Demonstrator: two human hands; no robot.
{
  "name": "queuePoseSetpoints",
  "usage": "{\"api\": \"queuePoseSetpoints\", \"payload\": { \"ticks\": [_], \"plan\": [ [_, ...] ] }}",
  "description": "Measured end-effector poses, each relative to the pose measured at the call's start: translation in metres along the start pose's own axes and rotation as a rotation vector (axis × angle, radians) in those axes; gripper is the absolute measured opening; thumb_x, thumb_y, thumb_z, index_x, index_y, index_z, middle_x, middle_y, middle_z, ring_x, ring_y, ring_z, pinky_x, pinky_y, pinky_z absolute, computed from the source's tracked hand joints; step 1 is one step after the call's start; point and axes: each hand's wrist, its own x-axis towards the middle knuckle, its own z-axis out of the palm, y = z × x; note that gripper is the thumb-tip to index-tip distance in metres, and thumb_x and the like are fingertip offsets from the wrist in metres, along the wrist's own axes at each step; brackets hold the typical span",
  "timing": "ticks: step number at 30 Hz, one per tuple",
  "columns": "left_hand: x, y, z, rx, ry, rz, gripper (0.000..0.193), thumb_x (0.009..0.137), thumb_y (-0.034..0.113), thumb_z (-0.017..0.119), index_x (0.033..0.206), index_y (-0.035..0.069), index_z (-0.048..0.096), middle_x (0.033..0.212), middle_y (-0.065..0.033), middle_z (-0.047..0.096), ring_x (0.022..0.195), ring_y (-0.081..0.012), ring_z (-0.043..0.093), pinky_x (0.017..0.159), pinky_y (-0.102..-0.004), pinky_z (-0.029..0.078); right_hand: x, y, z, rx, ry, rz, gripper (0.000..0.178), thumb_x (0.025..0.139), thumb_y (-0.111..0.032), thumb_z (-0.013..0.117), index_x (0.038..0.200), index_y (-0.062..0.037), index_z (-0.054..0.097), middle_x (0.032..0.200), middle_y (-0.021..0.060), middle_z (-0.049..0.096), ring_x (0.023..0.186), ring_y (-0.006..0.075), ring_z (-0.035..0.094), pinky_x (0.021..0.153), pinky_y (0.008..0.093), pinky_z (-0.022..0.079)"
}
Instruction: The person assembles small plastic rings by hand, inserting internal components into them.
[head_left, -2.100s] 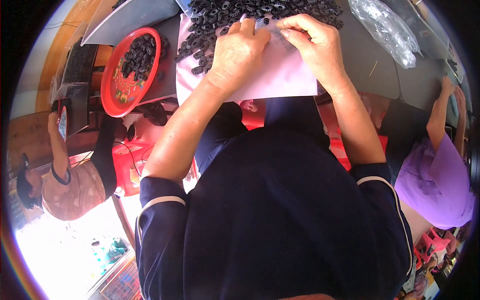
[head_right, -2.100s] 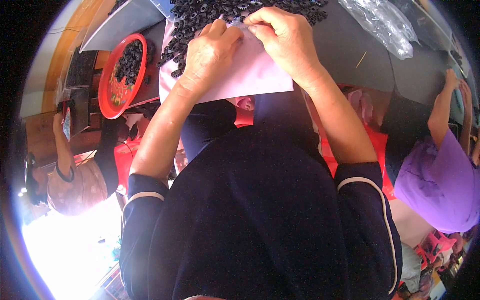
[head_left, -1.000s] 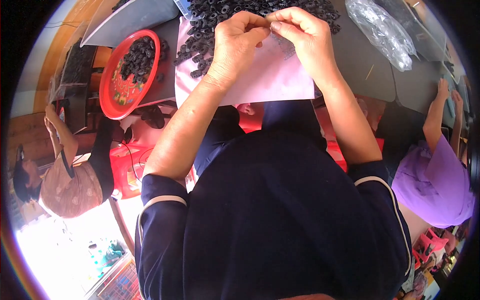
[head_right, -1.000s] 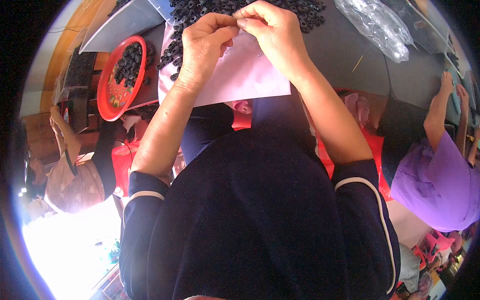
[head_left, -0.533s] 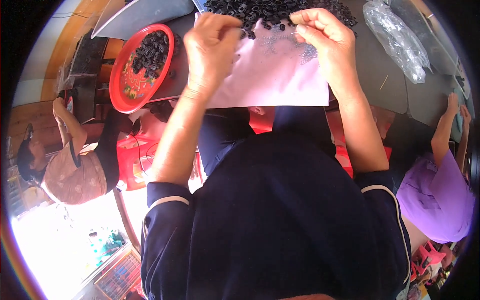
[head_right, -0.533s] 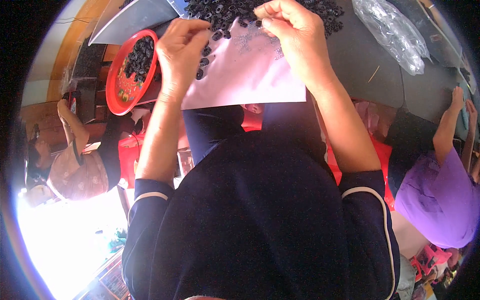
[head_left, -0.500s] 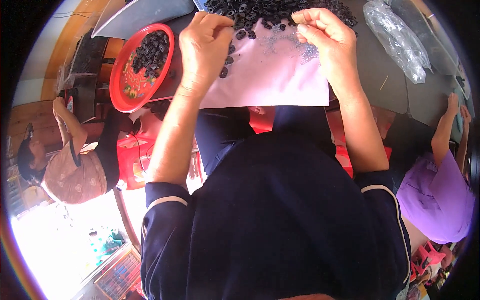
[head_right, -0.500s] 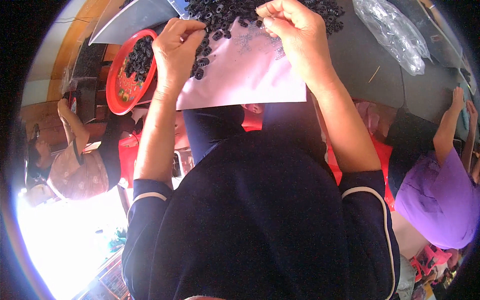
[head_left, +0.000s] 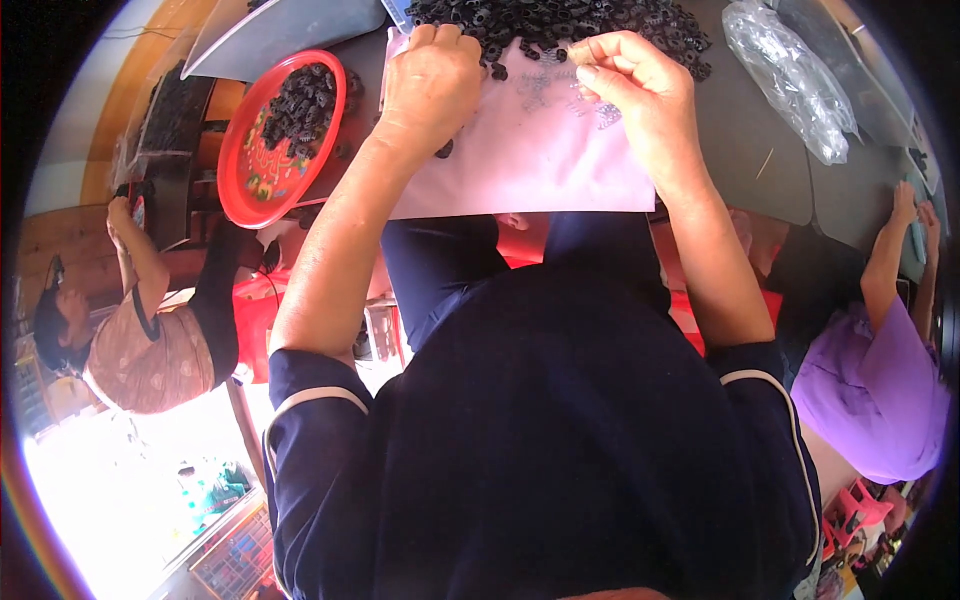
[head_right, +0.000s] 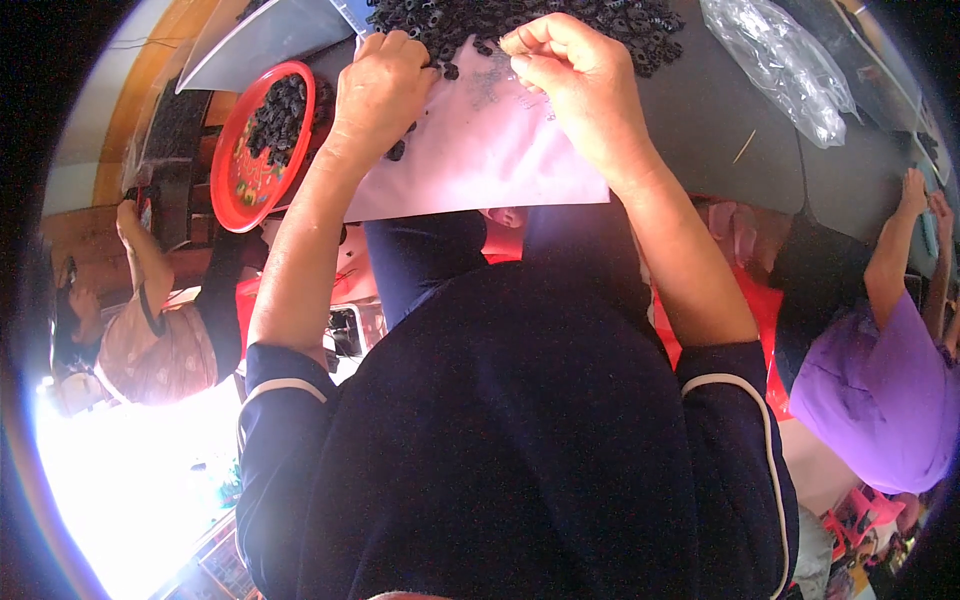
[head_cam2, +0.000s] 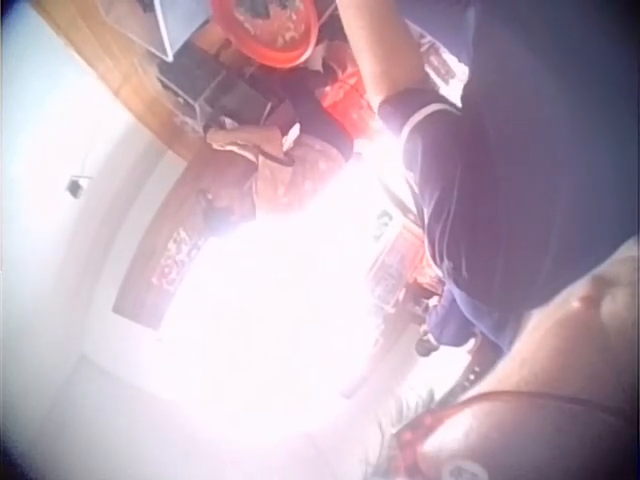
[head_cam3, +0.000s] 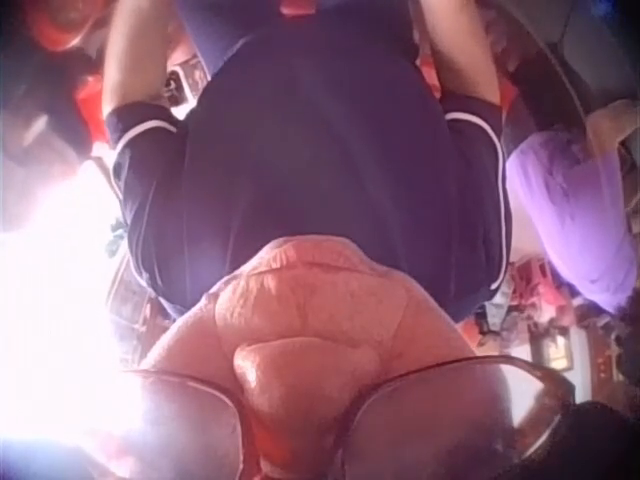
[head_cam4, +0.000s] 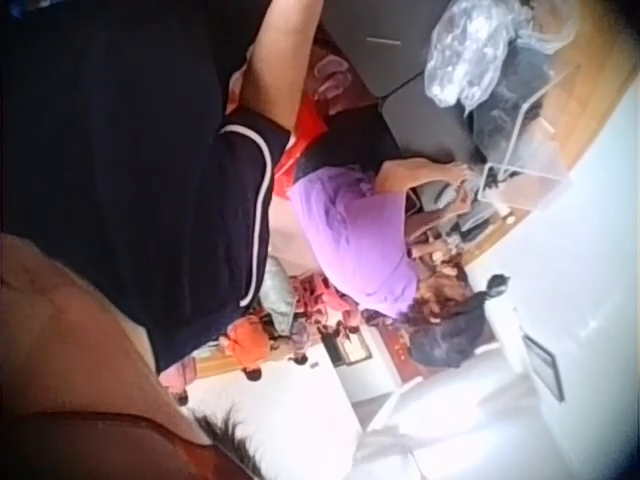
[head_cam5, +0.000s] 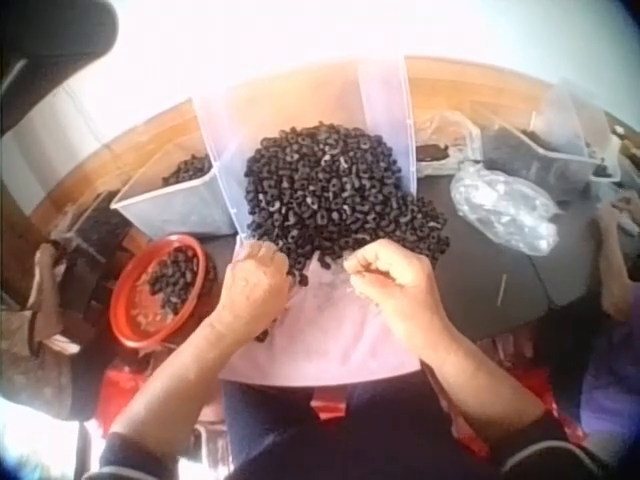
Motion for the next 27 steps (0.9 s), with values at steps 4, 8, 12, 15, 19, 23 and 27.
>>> {"api": "queuePoseSetpoints", "payload": {
  "ticks": [4, 8, 12, 15, 19, 23, 27],
  "plan": [
    [0.003, 0.0, 0.008, 0.141, 0.03, 0.124, 0.009, 0.075, 0.014, 0.063, 0.077, 0.006, 0.06, 0.088, -0.0094, 0.059, 0.087, -0.0291, 0.058, 0.076, -0.0409, 0.052, 0.002, -0.006, 0.002, 0.051, -0.027, 0.021, 0.014, 0.089, -0.002, 0.061, 0.101, 0.001, 0.066, 0.081, 0.0013, 0.063, 0.072, 0.0066, 0.057, 0.068, 0.0212, 0.046],
    [0.008, 0.002, 0.006, 0.116, 0.059, 0.161, 0.01, 0.077, 0.015, 0.062, 0.078, 0.005, 0.061, 0.087, -0.0096, 0.06, 0.087, -0.0284, 0.059, 0.073, -0.0412, 0.052, 0.003, -0.009, 0.005, 0.06, -0.017, 0.044, 0.014, 0.088, -0.002, 0.062, 0.101, 0.0016, 0.066, 0.081, 0.002, 0.063, 0.072, 0.0075, 0.057, 0.068, 0.0215, 0.046],
    [0.0, 0.014, -0.016, -0.398, 0.112, -0.05, 0.016, 0.082, 0.013, 0.066, 0.093, 0.001, 0.068, 0.08, -0.0082, 0.066, 0.073, -0.0233, 0.063, 0.066, -0.0338, 0.05, 0.003, -0.016, 0.01, 0.035, 0.017, 0.044, 0.014, 0.088, -0.002, 0.063, 0.101, -0.0001, 0.067, 0.083, 0.0013, 0.065, 0.072, 0.0065, 0.058, 0.069, 0.0211, 0.046],
    [-0.015, 0.037, -0.032, -1.05, 0.007, -0.47, 0.018, 0.084, 0.011, 0.069, 0.096, -0.003, 0.067, 0.077, -0.0035, 0.064, 0.068, -0.0081, 0.057, 0.063, -0.0238, 0.047, 0.005, -0.022, 0.018, 0.037, 0.003, -0.006, 0.012, 0.088, 0.0, 0.062, 0.099, 0.0005, 0.066, 0.085, 0.0011, 0.065, 0.075, 0.006, 0.058, 0.069, 0.0209, 0.047],
    [-0.024, 0.052, -0.037, -1.22, 0.008, -0.568, 0.019, 0.084, 0.009, 0.068, 0.1, -0.002, 0.068, 0.077, -0.0022, 0.065, 0.065, -0.0062, 0.055, 0.058, -0.0214, 0.045, 0.006, -0.027, 0.033, 0.103, -0.031, -0.065, 0.008, 0.088, 0.004, 0.059, 0.095, 0.0028, 0.062, 0.085, 0.0021, 0.063, 0.077, 0.0067, 0.059, 0.069, 0.0213, 0.048],
    [-0.03, 0.06, -0.033, -1.298, 0.052, -0.602, 0.02, 0.084, 0.009, 0.068, 0.101, -0.002, 0.067, 0.076, -0.0023, 0.065, 0.063, -0.0061, 0.054, 0.057, -0.0215, 0.045, 0.004, -0.032, 0.037, 0.007, -0.021, -0.12, 0.004, 0.087, 0.002, 0.061, 0.09, 0.0028, 0.063, 0.083, 0.003, 0.064, 0.075, 0.0081, 0.059, 0.067, 0.0223, 0.048],
    [-0.033, 0.062, -0.036, -1.37, 0.028, -0.682, 0.018, 0.088, 0.006, 0.064, 0.102, -0.005, 0.066, 0.08, -0.0051, 0.065, 0.063, -0.0072, 0.054, 0.057, -0.0197, 0.043, 0.002, -0.024, 0.036, -0.16, -0.004, -0.163, 0.014, 0.087, 0.0, 0.065, 0.101, -0.0012, 0.067, 0.087, 0.0001, 0.068, 0.076, 0.0043, 0.059, 0.07, 0.0202, 0.047]
  ]
}}
